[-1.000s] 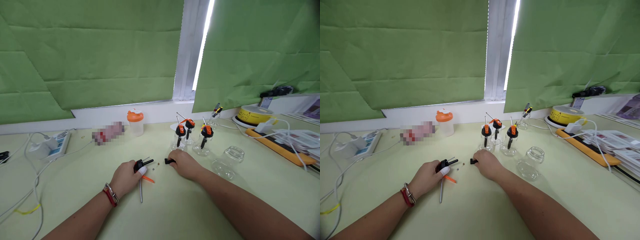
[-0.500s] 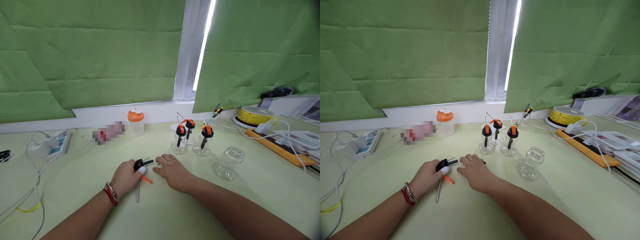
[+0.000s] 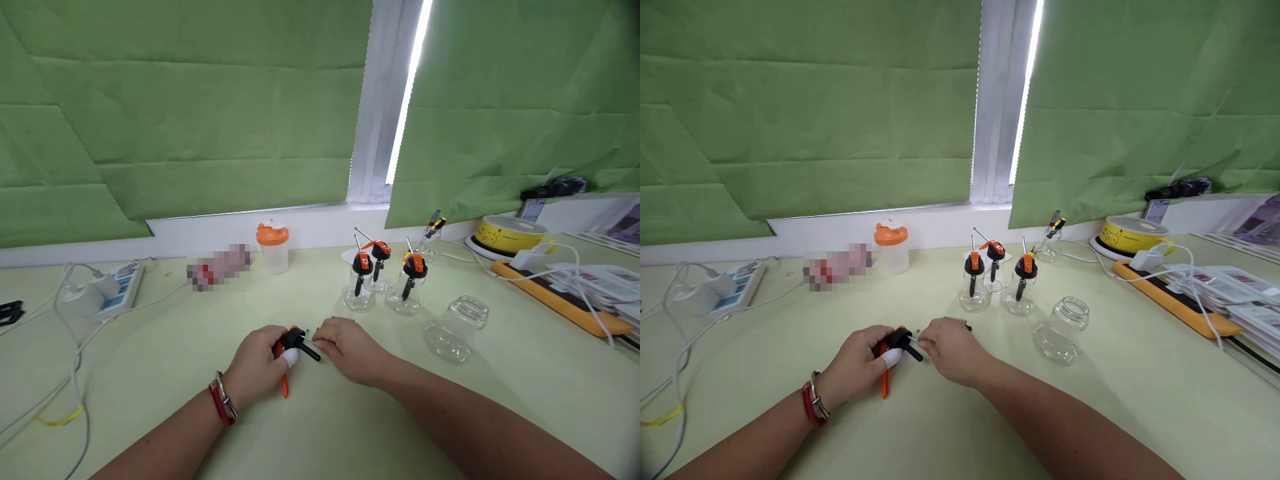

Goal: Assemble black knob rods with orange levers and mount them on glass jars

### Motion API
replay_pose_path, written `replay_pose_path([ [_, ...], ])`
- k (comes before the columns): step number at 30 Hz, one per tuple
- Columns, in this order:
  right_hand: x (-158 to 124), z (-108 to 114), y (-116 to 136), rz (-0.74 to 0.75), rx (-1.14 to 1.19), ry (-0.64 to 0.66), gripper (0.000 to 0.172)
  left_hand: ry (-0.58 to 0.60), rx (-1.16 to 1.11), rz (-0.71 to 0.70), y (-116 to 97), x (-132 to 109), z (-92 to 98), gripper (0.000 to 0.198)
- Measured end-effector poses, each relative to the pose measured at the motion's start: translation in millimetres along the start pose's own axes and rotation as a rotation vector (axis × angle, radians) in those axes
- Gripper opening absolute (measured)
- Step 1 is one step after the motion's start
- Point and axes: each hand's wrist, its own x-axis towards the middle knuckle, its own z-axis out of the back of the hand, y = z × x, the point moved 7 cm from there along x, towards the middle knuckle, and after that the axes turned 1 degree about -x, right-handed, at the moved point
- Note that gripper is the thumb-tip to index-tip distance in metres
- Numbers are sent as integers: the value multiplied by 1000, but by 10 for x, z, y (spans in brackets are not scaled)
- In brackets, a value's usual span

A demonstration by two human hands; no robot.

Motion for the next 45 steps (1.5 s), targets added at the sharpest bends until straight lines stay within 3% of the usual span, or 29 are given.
replay_pose_path([
  [3,-31,-126,-22,-99,170,84,20,4,-15,0,-44,-19,-2,18],
  [9,-54,-240,-137,-256,451,33,11,127,-67,-131,-167,-79,-76,13],
  [15,-84,-308,-148,-389,951,198,18,248,-77,-249,-341,-172,-108,15],
  [22,-136,-377,-123,-448,911,268,14,428,-98,-427,-537,-335,-209,23],
  [26,-153,-406,-101,-422,913,369,28,382,-138,-478,-530,-338,-195,24],
  [30,-209,-469,-117,-460,965,497,37,346,-284,-335,-402,-276,-171,23],
  [35,-226,-533,-109,-482,1117,565,38,601,-808,65,-256,-264,-321,21],
  [37,-212,-549,-85,-454,1216,564,38,631,-947,159,-239,-255,-336,21],
  [45,-174,-517,-32,-304,1420,517,31,518,-1233,199,-153,-153,-258,18],
])
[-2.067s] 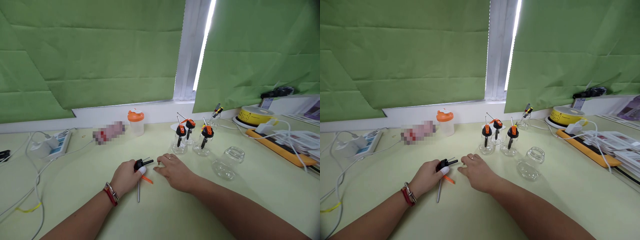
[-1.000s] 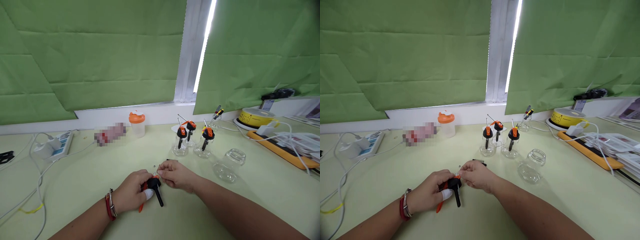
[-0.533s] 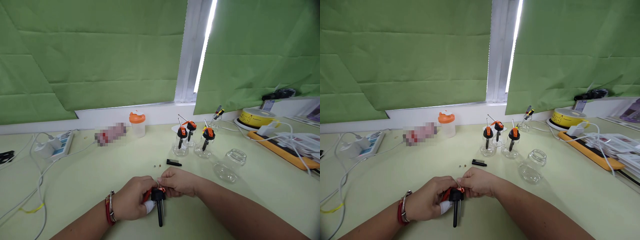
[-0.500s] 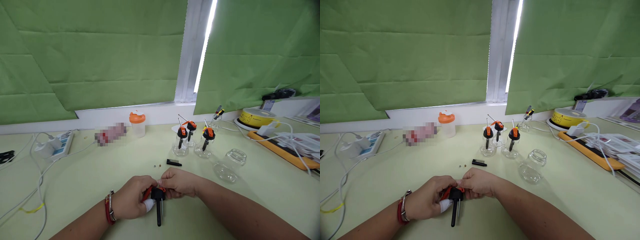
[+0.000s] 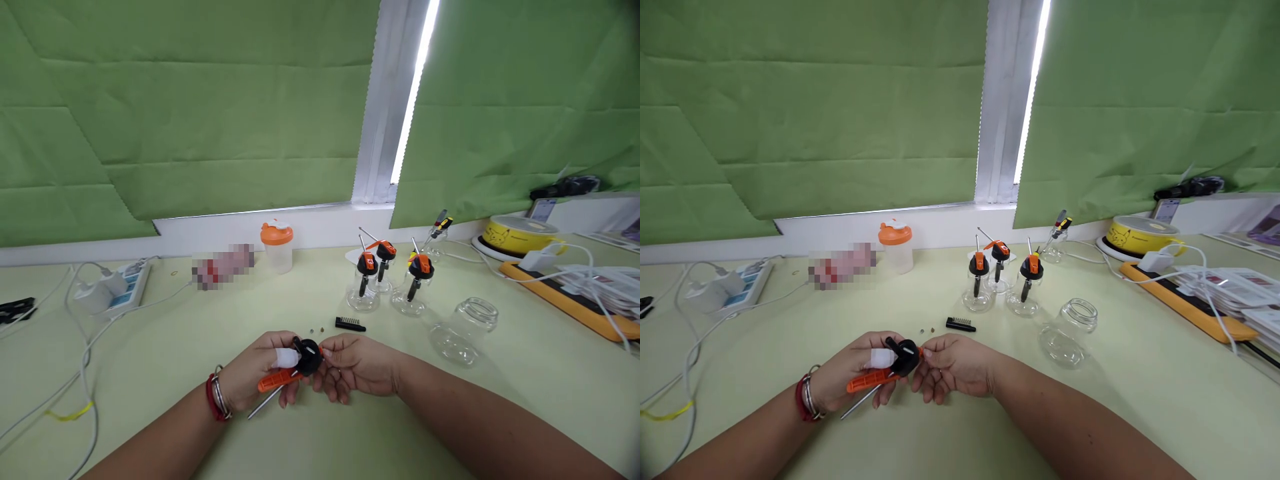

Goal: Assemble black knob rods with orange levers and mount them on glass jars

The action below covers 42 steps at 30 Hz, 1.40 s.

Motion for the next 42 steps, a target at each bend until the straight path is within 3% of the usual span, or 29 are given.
replay_pose_path([
  [11,-37,7,188,128,-429,-277,11,97,-129,-94,-87,-27,6,21],
  [18,-2,89,196,171,-797,-492,17,95,-260,-256,-196,-71,114,35],
  [20,24,124,166,138,-887,-550,20,31,-220,-275,-218,-71,178,35],
  [26,63,127,212,64,-1187,-720,29,-337,70,-194,-215,-1,377,17],
  [32,103,84,284,115,-1318,-711,28,-580,351,-82,-201,-37,432,26],
  [38,108,139,261,100,-1199,-659,30,-649,516,-128,-198,-43,488,25],
  [42,78,171,260,123,-1026,-648,29,-555,580,-158,-141,-6,451,24],
])
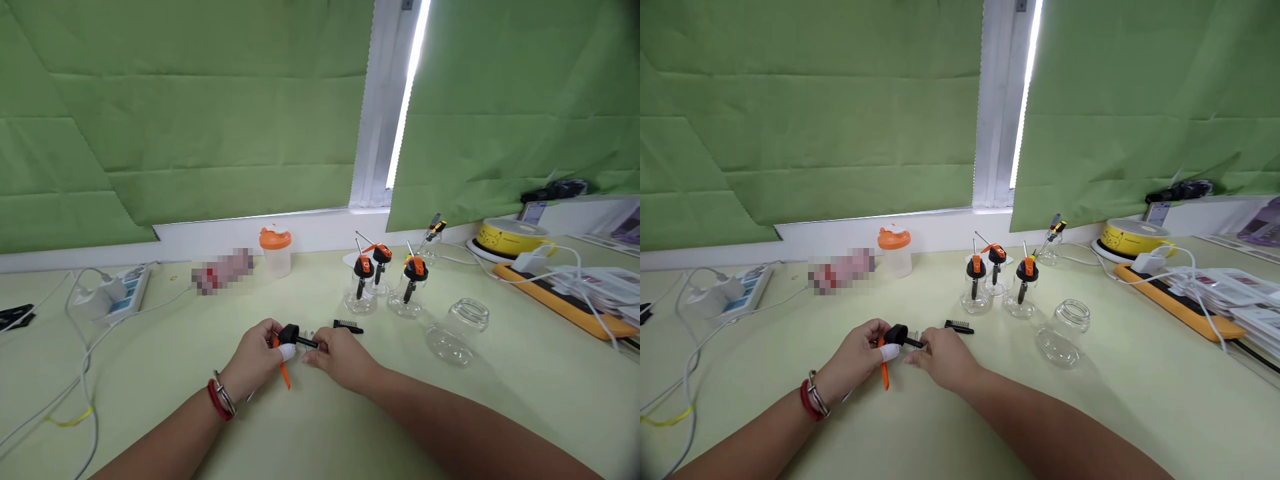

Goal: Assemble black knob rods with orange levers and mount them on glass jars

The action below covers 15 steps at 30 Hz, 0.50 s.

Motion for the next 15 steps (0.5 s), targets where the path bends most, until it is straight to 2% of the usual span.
replay_pose_path([
  [2,-10,8,27,29,30,14,24,61,-9,-49,-24,-18,-61,26],
  [5,-19,57,63,60,7,17,26,95,-3,-64,-47,-35,-94,28],
  [9,6,299,41,63,-53,-116,33,112,55,-36,-27,-2,-47,26],
  [11,19,465,-4,46,-57,-216,34,68,136,-55,-14,45,33,27],
  [13,22,599,-39,42,-51,-296,34,-26,264,-60,15,103,145,30],
  [15,17,655,-49,52,-49,-324,35,-90,425,-32,63,158,227,32],
])
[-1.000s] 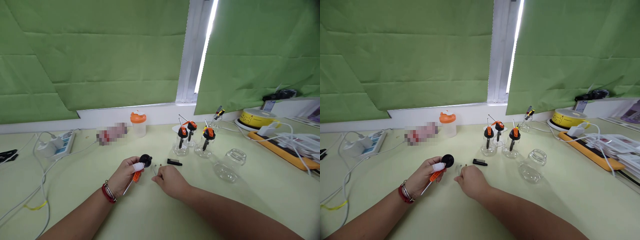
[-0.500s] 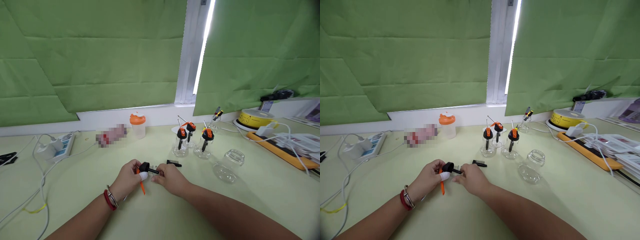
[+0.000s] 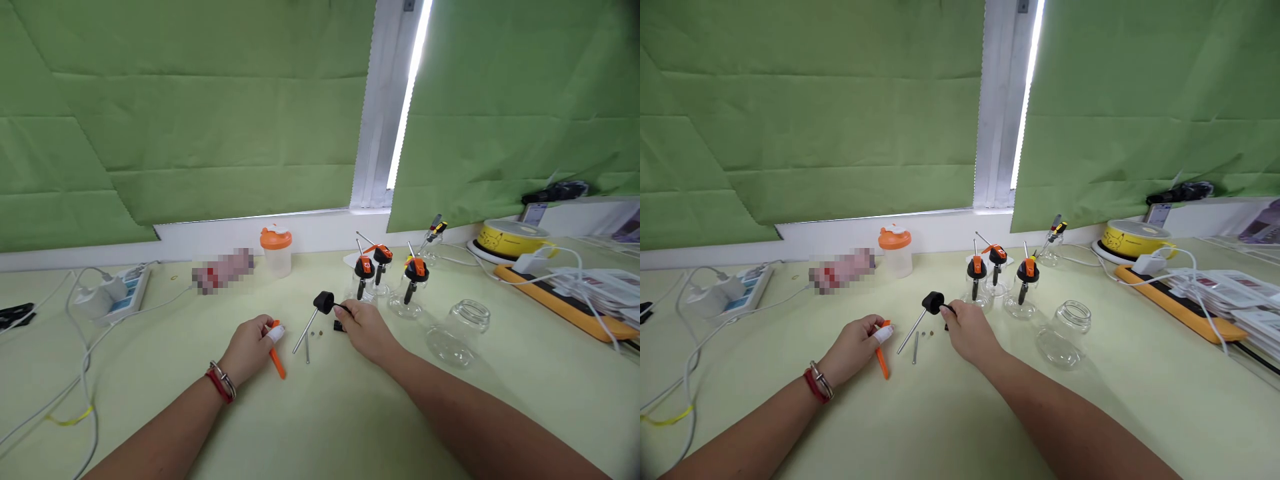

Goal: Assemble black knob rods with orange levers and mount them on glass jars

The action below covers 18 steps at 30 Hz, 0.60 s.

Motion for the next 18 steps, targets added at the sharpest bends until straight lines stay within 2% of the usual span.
replay_pose_path([
  [4,-64,-128,55,31,13,122,33,-17,374,-12,7,35,22,38],
  [7,-147,-260,141,66,-3,221,32,-87,542,-43,-107,-47,72,41],
  [8,-172,-282,178,86,-19,228,32,-119,532,-96,-186,-95,85,42],
  [10,-220,-308,263,133,-47,230,33,-132,401,-319,-414,-223,62,47],
  [12,-266,-327,356,189,-55,240,33,5,243,-514,-597,-350,-45,54],
  [13,-285,-335,398,214,-54,253,33,83,180,-555,-646,-391,-96,52],
  [15,-290,-317,457,253,-53,262,33,176,97,-565,-681,-411,-137,39],
  [16,-266,-271,473,270,-58,238,31,172,82,-547,-671,-388,-112,33],
  [18,-158,-78,474,299,-82,109,28,58,108,-476,-598,-293,39,27],
])
